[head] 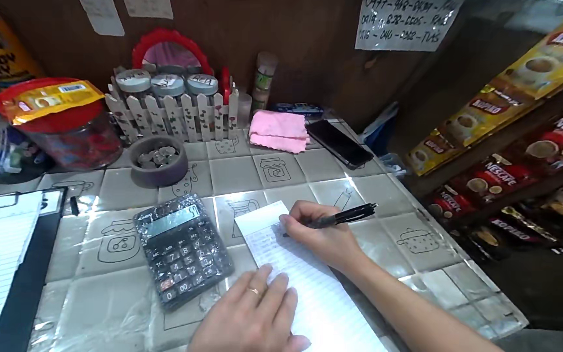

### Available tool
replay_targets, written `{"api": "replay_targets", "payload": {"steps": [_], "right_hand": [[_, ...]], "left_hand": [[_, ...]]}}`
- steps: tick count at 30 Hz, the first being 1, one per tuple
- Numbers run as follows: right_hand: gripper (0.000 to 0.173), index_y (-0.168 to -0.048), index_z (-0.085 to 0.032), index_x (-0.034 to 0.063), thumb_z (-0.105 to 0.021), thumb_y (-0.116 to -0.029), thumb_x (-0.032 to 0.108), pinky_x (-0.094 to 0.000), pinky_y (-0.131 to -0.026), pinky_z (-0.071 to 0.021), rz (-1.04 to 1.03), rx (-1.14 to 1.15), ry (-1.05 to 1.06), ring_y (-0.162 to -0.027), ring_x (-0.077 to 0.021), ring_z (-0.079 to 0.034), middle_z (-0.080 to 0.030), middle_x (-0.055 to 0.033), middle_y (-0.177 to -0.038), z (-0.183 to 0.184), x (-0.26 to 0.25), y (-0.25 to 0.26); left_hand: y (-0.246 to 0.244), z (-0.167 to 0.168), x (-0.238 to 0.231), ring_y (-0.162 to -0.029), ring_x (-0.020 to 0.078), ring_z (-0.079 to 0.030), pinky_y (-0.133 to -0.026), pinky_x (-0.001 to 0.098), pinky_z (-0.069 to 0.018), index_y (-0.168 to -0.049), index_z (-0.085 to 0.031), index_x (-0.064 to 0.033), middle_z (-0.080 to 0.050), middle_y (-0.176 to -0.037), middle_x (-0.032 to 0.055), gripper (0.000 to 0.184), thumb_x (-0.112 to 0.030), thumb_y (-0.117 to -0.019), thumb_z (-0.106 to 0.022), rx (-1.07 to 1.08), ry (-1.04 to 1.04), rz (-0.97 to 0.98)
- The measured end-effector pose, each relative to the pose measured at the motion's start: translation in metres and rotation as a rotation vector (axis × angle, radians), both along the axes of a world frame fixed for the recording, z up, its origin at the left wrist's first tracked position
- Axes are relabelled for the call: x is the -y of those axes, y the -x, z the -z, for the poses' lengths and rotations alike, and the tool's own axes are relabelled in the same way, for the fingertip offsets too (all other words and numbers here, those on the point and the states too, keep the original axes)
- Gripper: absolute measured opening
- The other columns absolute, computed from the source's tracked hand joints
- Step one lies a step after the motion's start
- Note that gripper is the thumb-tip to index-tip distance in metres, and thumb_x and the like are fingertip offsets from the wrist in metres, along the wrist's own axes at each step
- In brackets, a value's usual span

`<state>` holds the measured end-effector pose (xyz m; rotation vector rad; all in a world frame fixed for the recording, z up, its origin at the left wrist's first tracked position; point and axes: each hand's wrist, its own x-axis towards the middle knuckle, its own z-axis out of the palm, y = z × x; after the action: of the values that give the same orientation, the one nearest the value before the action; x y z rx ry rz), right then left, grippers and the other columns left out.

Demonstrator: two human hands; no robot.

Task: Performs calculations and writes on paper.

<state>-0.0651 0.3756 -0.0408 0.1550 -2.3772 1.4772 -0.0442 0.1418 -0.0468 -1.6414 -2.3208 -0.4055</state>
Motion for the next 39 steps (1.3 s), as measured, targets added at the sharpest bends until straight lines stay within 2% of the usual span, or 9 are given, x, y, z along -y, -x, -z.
{"api": "replay_targets", "payload": {"steps": [5, 13, 18, 22, 26, 32, 39], "right_hand": [[0.024, -0.073, -0.062, 0.0141, -0.064, -0.0961, 0.018, -0.0170, -0.046, -0.0365, 0.014, 0.011, -0.026, -0.051, -0.0005, -0.049, -0.053, 0.0071, -0.058, -0.0017, -0.0008, 0.0008], [0.025, -0.071, -0.060, 0.0137, -0.063, -0.0959, 0.016, -0.0175, -0.046, -0.0369, 0.010, 0.031, 0.007, -0.050, -0.0016, -0.049, -0.053, 0.0061, -0.058, -0.0027, -0.0015, 0.0017], [0.024, -0.073, -0.064, 0.0138, -0.064, -0.0964, 0.019, -0.0179, -0.047, -0.0430, 0.014, 0.069, 0.034, -0.052, -0.0028, -0.055, -0.058, 0.0054, -0.060, -0.0027, -0.0023, 0.0018], [0.024, -0.073, -0.061, 0.0136, -0.062, -0.0968, 0.017, -0.0179, -0.048, -0.0396, 0.005, 0.046, 0.017, -0.053, -0.0022, -0.052, -0.054, 0.0058, -0.060, -0.0028, -0.0025, 0.0019], [0.026, -0.071, -0.059, 0.0145, -0.061, -0.0968, 0.017, -0.0183, -0.047, -0.0411, 0.014, 0.055, 0.072, -0.052, -0.0032, -0.053, -0.054, 0.0055, -0.059, -0.0033, -0.0055, 0.0035], [0.026, -0.071, -0.059, 0.0139, -0.062, -0.0965, 0.017, -0.0192, -0.046, -0.0375, 0.011, 0.053, 0.078, -0.051, -0.0040, -0.050, -0.053, 0.0046, -0.059, -0.0025, -0.0049, 0.0036], [0.026, -0.071, -0.059, 0.0141, -0.062, -0.0964, 0.017, -0.0192, -0.046, -0.0380, 0.010, 0.062, 0.069, -0.051, -0.0039, -0.051, -0.053, 0.0046, -0.058, -0.0030, -0.0040, 0.0031]], "left_hand": [[-0.0003, -0.0024, 0.0005, -0.128, 0.0276, -0.062, -0.104, 0.0426, -0.0516, -0.126, -0.069, -0.0135, -0.069, -0.132, 0.0061, 0.052, -0.053, -0.1057, -0.042, 0.022, 0.014, -0.004], [0.0000, -0.0047, 0.0010, -0.128, 0.0267, -0.062, -0.105, 0.0416, -0.0505, -0.127, -0.069, -0.0147, -0.069, -0.133, 0.0051, 0.050, -0.051, -0.1059, -0.042, 0.029, 0.030, -0.005], [0.0000, -0.0045, 0.0012, -0.128, 0.0262, -0.062, -0.105, 0.0411, -0.0502, -0.128, -0.069, -0.0152, -0.068, -0.133, 0.0048, 0.050, -0.051, -0.1059, -0.042, 0.025, 0.036, -0.006], [0.0002, -0.0046, 0.0014, -0.129, 0.0259, -0.061, -0.106, 0.0413, -0.0495, -0.128, -0.069, -0.0159, -0.068, -0.134, 0.0044, 0.050, -0.051, -0.1060, -0.042, 0.030, 0.040, -0.006], [0.0008, -0.0041, 0.0019, -0.128, 0.0264, -0.061, -0.106, 0.0413, -0.0496, -0.128, -0.069, -0.0156, -0.068, -0.134, 0.0048, 0.050, -0.051, -0.1060, -0.042, 0.029, 0.040, -0.002], [0.0005, -0.0041, 0.0024, -0.130, 0.0266, -0.060, -0.107, 0.0422, -0.0492, -0.129, -0.068, -0.0156, -0.068, -0.135, 0.0048, 0.050, -0.051, -0.1063, -0.041, 0.035, 0.042, -0.001], [0.0005, -0.0041, 0.0025, -0.130, 0.0267, -0.060, -0.107, 0.0422, -0.0485, -0.130, -0.068, -0.0156, -0.067, -0.136, 0.0047, 0.050, -0.050, -0.1065, -0.041, 0.035, 0.046, 0.000]]}}
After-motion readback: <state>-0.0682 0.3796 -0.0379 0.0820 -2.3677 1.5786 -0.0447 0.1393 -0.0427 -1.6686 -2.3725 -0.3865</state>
